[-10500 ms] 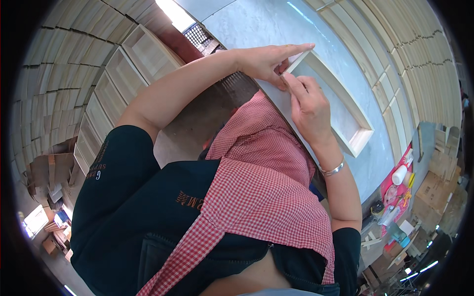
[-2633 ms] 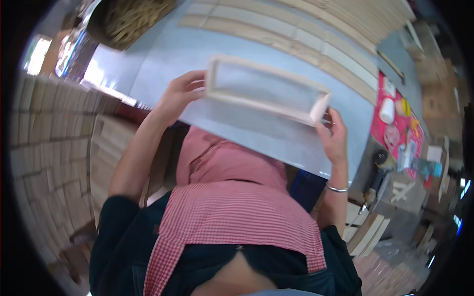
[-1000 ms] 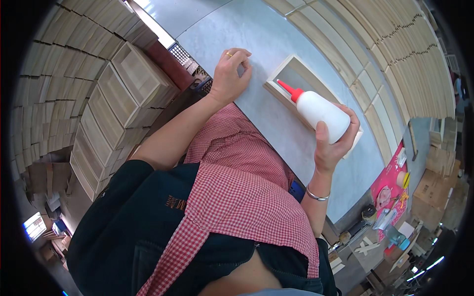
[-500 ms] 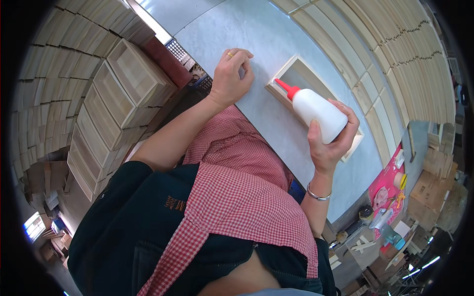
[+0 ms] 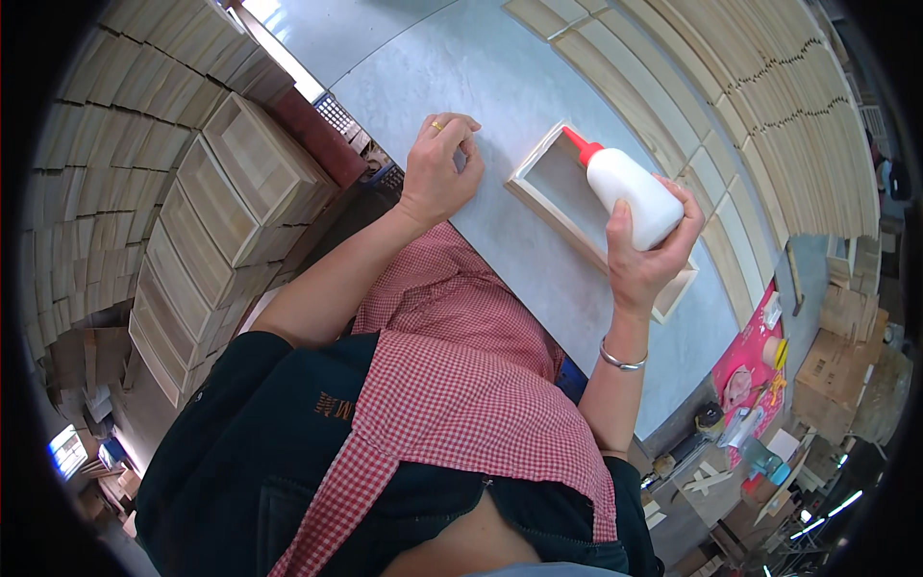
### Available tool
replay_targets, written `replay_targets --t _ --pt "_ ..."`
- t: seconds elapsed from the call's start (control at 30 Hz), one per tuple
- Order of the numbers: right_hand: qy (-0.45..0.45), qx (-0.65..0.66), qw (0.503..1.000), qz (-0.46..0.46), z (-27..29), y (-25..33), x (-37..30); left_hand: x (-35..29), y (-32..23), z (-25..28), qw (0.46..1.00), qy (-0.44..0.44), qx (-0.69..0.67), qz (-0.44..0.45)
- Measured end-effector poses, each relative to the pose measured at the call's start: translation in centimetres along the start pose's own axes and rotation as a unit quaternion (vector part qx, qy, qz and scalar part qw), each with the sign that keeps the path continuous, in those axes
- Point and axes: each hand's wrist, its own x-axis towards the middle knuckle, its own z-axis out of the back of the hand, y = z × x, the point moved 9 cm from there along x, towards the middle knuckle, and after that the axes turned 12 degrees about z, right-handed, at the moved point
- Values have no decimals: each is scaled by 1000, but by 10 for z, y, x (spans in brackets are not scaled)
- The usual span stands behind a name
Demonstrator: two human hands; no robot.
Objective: Assemble small wooden boxes using a pneumatic nail gun and wood glue.
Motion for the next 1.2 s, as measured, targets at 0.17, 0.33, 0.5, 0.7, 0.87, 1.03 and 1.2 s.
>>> replay_targets --t 0.17,0.33,0.5,0.7,0.87,1.03,1.2 --pt "-7 -4 1000 -10 4 -2 4 0 0 -1 1000 4 7 1" --pt "-17 -16 999 -34 21 -2 -2 0 0 -3 1000 4 3 -1" --pt "-29 -73 996 -36 50 -2 -13 -1 2 -3 1000 12 6 10" --pt "-57 -118 990 -52 89 -6 -31 -1 4 -6 1000 19 5 8" --pt "-78 -162 982 -66 123 -7 -45 -2 2 -7 1000 13 20 -19" --pt "-99 -201 972 -71 156 -7 -61 -1 1 -6 999 16 23 -18" --pt "-111 -248 959 -76 184 -8 -77 -2 3 -8 999 29 31 -5"
